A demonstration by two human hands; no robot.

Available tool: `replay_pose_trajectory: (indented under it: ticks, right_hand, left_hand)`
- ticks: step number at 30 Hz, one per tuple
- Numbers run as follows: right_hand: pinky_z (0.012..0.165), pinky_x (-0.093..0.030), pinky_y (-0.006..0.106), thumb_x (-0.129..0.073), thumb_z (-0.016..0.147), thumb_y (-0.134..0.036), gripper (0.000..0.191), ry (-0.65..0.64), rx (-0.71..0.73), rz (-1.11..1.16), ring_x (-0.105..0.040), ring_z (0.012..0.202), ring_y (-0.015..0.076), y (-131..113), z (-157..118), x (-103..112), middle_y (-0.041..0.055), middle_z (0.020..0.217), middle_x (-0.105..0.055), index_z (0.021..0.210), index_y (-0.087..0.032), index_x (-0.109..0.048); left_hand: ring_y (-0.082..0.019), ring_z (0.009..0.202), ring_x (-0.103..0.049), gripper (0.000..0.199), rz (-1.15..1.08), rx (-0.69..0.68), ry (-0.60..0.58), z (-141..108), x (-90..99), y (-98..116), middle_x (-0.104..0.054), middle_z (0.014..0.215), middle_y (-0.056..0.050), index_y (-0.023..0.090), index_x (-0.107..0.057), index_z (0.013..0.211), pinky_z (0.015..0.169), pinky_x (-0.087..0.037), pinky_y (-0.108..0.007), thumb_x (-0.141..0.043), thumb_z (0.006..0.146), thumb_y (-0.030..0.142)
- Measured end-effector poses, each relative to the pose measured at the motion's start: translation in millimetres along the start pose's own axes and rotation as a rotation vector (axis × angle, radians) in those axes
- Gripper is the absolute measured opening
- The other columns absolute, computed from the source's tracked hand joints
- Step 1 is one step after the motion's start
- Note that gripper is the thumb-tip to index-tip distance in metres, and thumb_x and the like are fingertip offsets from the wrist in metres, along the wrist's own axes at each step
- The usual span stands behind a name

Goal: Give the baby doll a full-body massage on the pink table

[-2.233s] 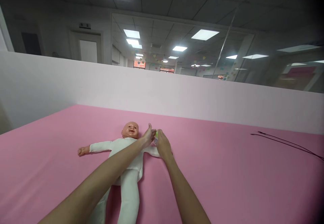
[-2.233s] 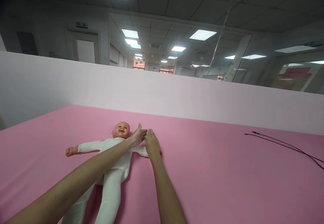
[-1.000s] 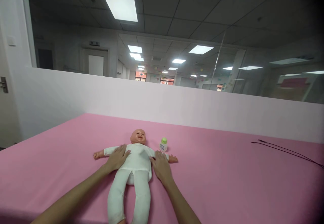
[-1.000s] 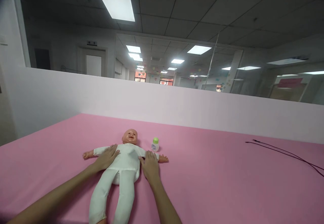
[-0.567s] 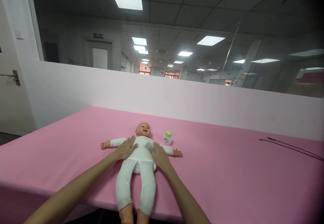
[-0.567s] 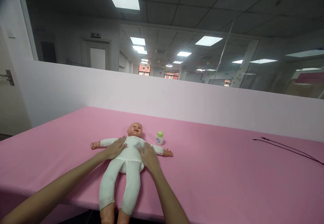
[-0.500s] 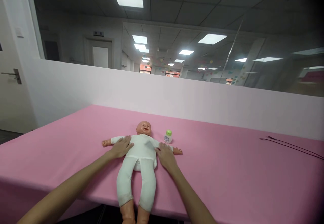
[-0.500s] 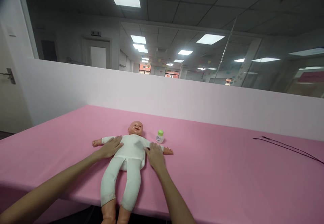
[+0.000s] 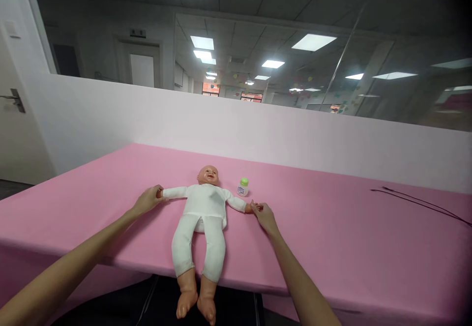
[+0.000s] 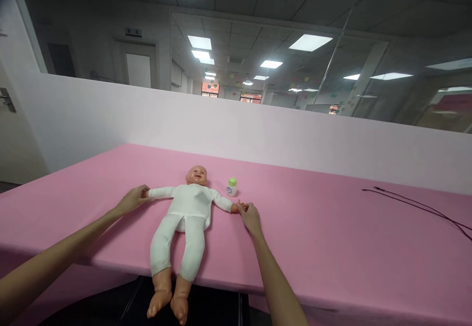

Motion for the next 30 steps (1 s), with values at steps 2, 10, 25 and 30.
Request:
replay_pose_trajectory:
  ticks: [2,10,25,30]
  right_hand:
    - [0.066,-0.055,0.033,-0.05,0.097,-0.064,0.056,-0.035,-0.001,0.175,-0.07,0.074,0.0232,-8,-6,-8,0.0138,0.09,-0.077,0.111,-0.013,-0.066]
    - [0.075,-0.053,0.035,-0.083,0.075,-0.055,0.047,-0.242,0.161,0.746,-0.067,0.081,0.0233,-85,-43,-7,0.0097,0.094,-0.077,0.1,-0.015,-0.079]
    - [0.087,-0.053,0.036,-0.069,0.091,-0.045,0.03,-0.42,0.489,0.586,-0.07,0.097,0.0266,-151,-67,15,0.0077,0.105,-0.079,0.106,-0.022,-0.08]
    - [0.067,-0.049,0.03,-0.072,0.082,-0.047,0.033,-0.183,0.219,0.482,-0.067,0.076,0.0227,-167,20,-13,0.0069,0.074,-0.073,0.068,-0.018,-0.069]
  left_hand:
    - [-0.025,0.079,-0.065,0.039,-0.214,0.015,0.039,-1,0.8,9,-0.074,0.087,-0.006,0.02,-0.069,0.09,0.068,-0.045,-0.031,-0.074,0.07,0.053]
    - [-0.025,0.089,-0.069,0.05,-0.733,0.076,0.283,-15,3.6,39,-0.076,0.094,-0.008,0.017,-0.072,0.099,0.081,-0.056,-0.037,-0.087,0.064,0.049]
    - [-0.029,0.098,-0.07,0.027,-0.558,-0.169,-0.011,-34,-0.8,90,-0.078,0.099,-0.007,0.021,-0.078,0.09,0.086,-0.055,-0.038,-0.076,0.081,0.046]
    - [-0.027,0.09,-0.071,0.047,-0.786,0.235,-0.03,50,-34.7,81,-0.074,0.085,-0.01,0.015,-0.072,0.084,0.081,-0.057,-0.037,-0.082,0.067,0.057]
Point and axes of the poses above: each hand's wrist, its own z-axis towards the middle knuckle, its own x-axis out of the back of the hand, y = z × x, the point moved 9 cm from there along z, towards the middle knuckle
